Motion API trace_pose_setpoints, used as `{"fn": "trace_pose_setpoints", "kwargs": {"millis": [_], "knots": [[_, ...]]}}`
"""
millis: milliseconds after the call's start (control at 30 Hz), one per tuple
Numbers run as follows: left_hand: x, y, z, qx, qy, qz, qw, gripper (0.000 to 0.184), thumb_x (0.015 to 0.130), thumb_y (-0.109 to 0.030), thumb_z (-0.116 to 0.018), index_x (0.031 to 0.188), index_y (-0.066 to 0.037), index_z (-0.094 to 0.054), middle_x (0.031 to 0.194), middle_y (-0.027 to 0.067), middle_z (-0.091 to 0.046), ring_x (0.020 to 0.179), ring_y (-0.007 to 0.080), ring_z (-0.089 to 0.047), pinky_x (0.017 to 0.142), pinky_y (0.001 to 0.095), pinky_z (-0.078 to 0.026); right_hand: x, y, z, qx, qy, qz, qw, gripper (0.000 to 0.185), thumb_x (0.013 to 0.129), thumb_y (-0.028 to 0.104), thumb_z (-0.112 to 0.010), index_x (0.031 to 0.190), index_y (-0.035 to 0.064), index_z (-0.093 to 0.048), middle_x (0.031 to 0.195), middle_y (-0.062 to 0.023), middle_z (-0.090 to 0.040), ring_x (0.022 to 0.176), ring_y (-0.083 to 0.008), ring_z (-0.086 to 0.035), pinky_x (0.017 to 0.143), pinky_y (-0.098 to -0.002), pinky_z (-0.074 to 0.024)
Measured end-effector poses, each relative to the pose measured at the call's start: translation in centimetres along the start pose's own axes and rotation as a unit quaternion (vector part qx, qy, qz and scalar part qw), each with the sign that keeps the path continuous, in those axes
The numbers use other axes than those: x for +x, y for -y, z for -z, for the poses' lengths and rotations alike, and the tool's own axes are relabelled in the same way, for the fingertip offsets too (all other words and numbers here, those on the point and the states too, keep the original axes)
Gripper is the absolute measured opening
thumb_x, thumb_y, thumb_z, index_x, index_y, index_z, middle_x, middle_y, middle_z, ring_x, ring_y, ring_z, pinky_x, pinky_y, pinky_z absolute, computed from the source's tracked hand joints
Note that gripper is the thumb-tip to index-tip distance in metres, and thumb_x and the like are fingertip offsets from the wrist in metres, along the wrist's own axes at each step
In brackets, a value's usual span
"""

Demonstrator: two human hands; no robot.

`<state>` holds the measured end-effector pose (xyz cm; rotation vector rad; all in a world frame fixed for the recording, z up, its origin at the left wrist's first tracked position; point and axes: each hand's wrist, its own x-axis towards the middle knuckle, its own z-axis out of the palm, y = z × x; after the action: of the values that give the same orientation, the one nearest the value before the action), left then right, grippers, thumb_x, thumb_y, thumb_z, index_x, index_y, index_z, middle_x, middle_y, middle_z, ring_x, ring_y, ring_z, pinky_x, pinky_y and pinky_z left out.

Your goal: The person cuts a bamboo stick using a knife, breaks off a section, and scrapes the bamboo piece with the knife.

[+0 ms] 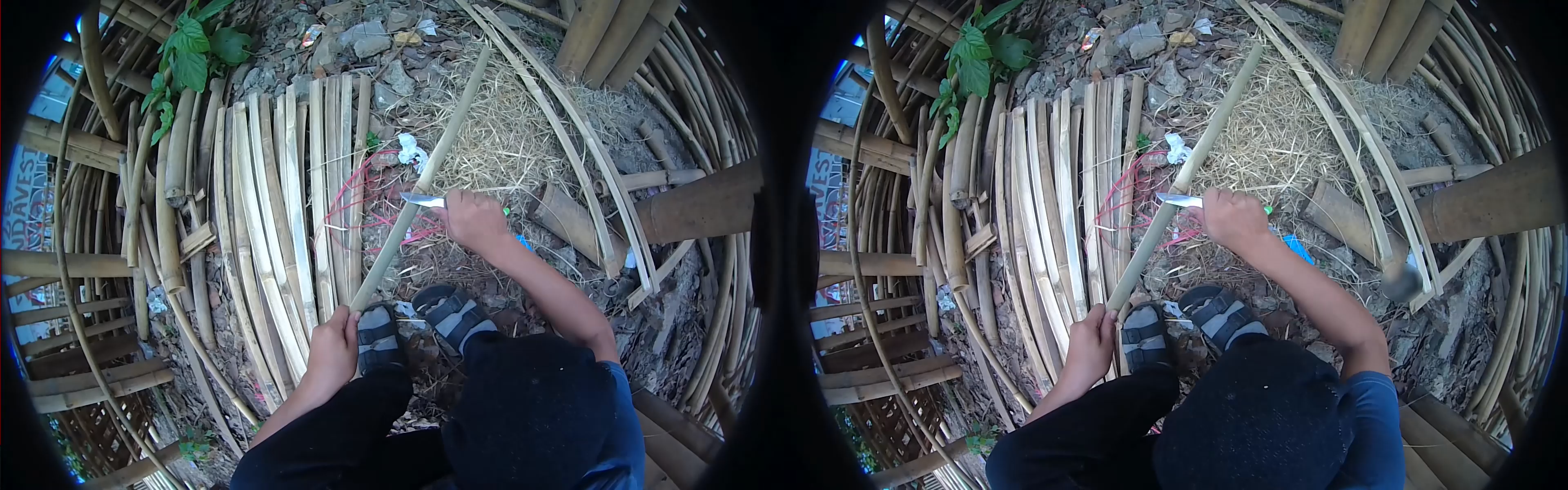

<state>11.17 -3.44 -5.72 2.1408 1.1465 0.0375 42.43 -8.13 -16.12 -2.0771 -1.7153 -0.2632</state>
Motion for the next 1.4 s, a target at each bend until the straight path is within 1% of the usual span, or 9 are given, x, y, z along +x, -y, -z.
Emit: {"fn": "trace_pose_setpoints", "kwargs": {"millis": [233, 300, 333, 900, 1000, 1133, 1233, 1333, 1400], "knots": [[0.2, 0.0, -0.2, -0.020, -0.001, -0.009, 1.000, 0.026, 0.106, -0.015, -0.054, 0.087, 0.003, -0.053, 0.056, 0.0199, -0.052, 0.046, 0.0299, -0.053, 0.048, 0.0424, -0.039, -2.5, 6.6, 1.9, 0.064, 0.038, 0.097, 0.992, 0.044, 0.097, 0.041, -0.063, 0.078, 0.0023, -0.055, 0.055, -0.0118, -0.061, 0.044, -0.0290, -0.063, 0.042, -0.0415, -0.0519], [-0.2, -0.3, 0.2, -0.035, 0.010, 0.022, 0.999, 0.024, 0.105, -0.014, -0.056, 0.086, 0.002, -0.053, 0.062, 0.0287, -0.055, 0.060, 0.0506, -0.057, 0.051, 0.0514, -0.041, -1.9, 3.2, 0.6, 0.059, 0.036, 0.033, 0.997, 0.045, 0.097, 0.042, -0.063, 0.079, 0.0011, -0.056, 0.056, -0.0133, -0.061, 0.045, -0.0306, -0.064, 0.043, -0.0421, -0.0525], [-0.2, -0.6, 0.1, -0.005, 0.014, 0.013, 1.000, 0.026, 0.106, -0.015, -0.054, 0.086, 0.003, -0.053, 0.056, 0.0218, -0.051, 0.046, 0.0339, -0.053, 0.048, 0.0431, -0.039, -1.5, 1.2, -0.1, 0.049, 0.040, -0.017, 0.998, 0.046, 0.098, 0.042, -0.063, 0.079, 0.0007, -0.057, 0.055, -0.0136, -0.061, 0.046, -0.0305, -0.065, 0.043, -0.0422, -0.0527], [-0.4, 0.8, -0.6, -0.029, 0.036, 0.014, 0.999, 0.028, 0.107, -0.017, -0.055, 0.087, 0.002, -0.056, 0.056, 0.0194, -0.052, 0.047, 0.0311, -0.054, 0.050, 0.0418, -0.041, -1.5, 3.2, 1.5, 0.033, 0.098, -0.117, 0.988, 0.056, 0.103, 0.049, -0.053, 0.079, -0.0020, -0.061, 0.054, -0.0158, -0.062, 0.047, -0.0314, -0.067, 0.042, -0.0450, -0.0518], [-0.5, 0.6, -0.3, -0.020, 0.037, 0.012, 0.999, 0.027, 0.107, -0.017, -0.055, 0.088, 0.003, -0.056, 0.056, 0.0196, -0.052, 0.047, 0.0318, -0.054, 0.050, 0.0423, -0.042, -3.7, 5.6, 2.6, 0.090, 0.143, 0.039, 0.985, 0.053, 0.103, 0.047, -0.054, 0.077, 0.0004, -0.059, 0.055, -0.0170, -0.060, 0.044, -0.0333, -0.064, 0.041, -0.0481, -0.0499], [-1.8, 0.6, 0.1, -0.011, 0.050, 0.044, 0.998, 0.025, 0.105, -0.016, -0.056, 0.088, 0.003, -0.055, 0.060, 0.0257, -0.054, 0.056, 0.0428, -0.056, 0.052, 0.0477, -0.043, 1.0, -4.7, 1.3, 0.027, 0.177, -0.280, 0.943, 0.061, 0.105, 0.050, -0.047, 0.084, -0.0047, -0.064, 0.064, -0.0221, -0.067, 0.059, -0.0391, -0.070, 0.056, -0.0495, -0.0564], [-1.3, 1.2, 0.2, -0.028, 0.052, 0.056, 0.997, 0.024, 0.104, -0.016, -0.057, 0.088, 0.002, -0.055, 0.064, 0.0308, -0.056, 0.065, 0.0530, -0.059, 0.055, 0.0533, -0.044, 0.7, -4.9, 3.2, -0.034, 0.172, -0.277, 0.945, 0.063, 0.107, 0.049, -0.042, 0.088, -0.0059, -0.065, 0.069, -0.0249, -0.068, 0.066, -0.0440, -0.070, 0.064, -0.0523, -0.0566], [-0.8, 1.1, 0.0, -0.023, 0.025, 0.060, 0.998, 0.024, 0.104, -0.016, -0.057, 0.088, 0.002, -0.055, 0.064, 0.0302, -0.056, 0.065, 0.0526, -0.059, 0.055, 0.0529, -0.044, 0.5, -3.6, 4.3, 0.018, 0.145, -0.261, 0.954, 0.060, 0.107, 0.047, -0.042, 0.089, -0.0055, -0.064, 0.068, -0.0260, -0.067, 0.065, -0.0457, -0.069, 0.064, -0.0547, -0.0550], [-0.7, 1.8, -0.2, -0.021, 0.027, 0.062, 0.998, 0.028, 0.106, -0.018, -0.055, 0.088, 0.003, -0.055, 0.061, 0.0181, -0.057, 0.050, 0.0248, -0.054, 0.052, 0.0407, -0.043, 0.1, -2.5, 5.2, 0.071, 0.117, -0.297, 0.945, 0.060, 0.107, 0.048, -0.042, 0.091, -0.0061, -0.063, 0.067, -0.0268, -0.066, 0.065, -0.0468, -0.068, 0.064, -0.0563, -0.0534]]}}
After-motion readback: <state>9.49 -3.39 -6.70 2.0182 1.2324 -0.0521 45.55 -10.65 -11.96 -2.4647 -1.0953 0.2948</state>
